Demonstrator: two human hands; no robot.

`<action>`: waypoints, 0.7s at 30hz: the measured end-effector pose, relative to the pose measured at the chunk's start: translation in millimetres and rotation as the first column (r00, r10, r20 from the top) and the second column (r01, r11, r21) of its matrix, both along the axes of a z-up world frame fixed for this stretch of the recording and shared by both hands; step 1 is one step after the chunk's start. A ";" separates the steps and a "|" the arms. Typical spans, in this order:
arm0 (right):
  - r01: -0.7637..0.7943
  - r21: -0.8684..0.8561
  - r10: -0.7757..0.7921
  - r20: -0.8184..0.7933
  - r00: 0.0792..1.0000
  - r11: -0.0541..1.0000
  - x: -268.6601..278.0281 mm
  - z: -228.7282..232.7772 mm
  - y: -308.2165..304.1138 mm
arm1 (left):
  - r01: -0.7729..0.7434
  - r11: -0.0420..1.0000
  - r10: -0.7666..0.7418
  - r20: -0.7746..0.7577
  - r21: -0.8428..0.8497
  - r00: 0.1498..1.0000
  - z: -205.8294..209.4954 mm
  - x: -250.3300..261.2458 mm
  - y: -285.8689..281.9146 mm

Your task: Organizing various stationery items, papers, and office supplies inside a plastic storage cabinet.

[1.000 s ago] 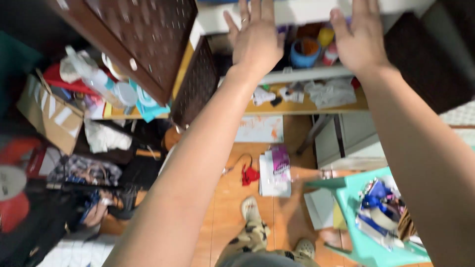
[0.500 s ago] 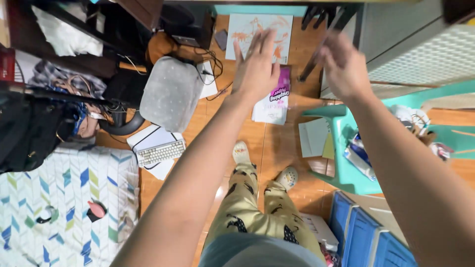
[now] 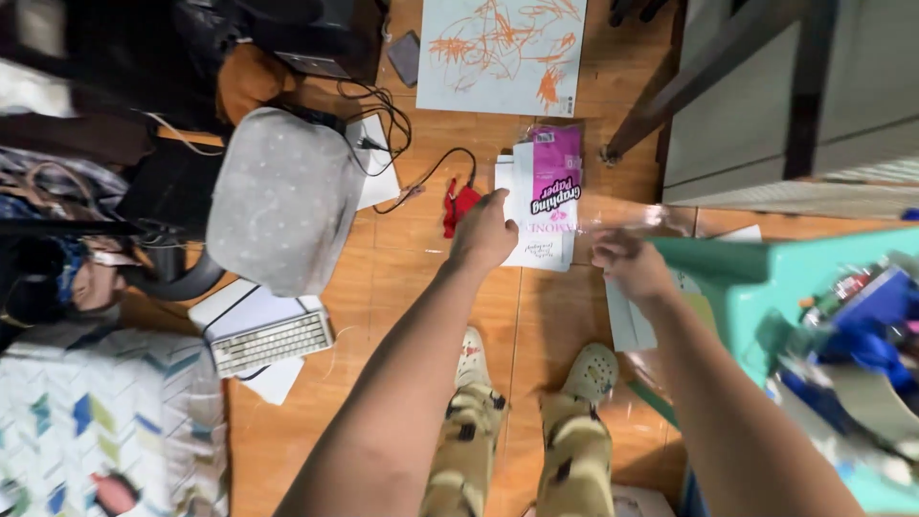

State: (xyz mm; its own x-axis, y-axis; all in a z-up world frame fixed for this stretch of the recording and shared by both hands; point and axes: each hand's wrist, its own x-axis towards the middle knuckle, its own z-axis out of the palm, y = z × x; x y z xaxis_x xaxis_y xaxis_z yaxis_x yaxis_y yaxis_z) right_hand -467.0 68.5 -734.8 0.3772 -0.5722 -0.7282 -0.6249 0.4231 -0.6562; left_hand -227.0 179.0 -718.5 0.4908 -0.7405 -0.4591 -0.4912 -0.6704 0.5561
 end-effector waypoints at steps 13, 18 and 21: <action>-0.327 -0.250 0.231 -0.348 0.909 0.911 18.4 -271.2 -56.6 | -0.241 0.961 0.270 -0.265 0.137 0.926 -312.6 -21.6 -35.3; -0.172 -0.154 0.087 -0.444 0.892 0.973 41.0 -332.1 -71.3 | -0.324 0.944 0.328 -0.219 0.054 0.919 -416.6 -23.0 -50.5; -0.070 -0.166 -0.002 -0.397 0.918 0.984 35.0 -373.5 -77.0 | -0.487 0.870 0.493 -0.188 0.081 0.849 -421.8 -27.4 -66.7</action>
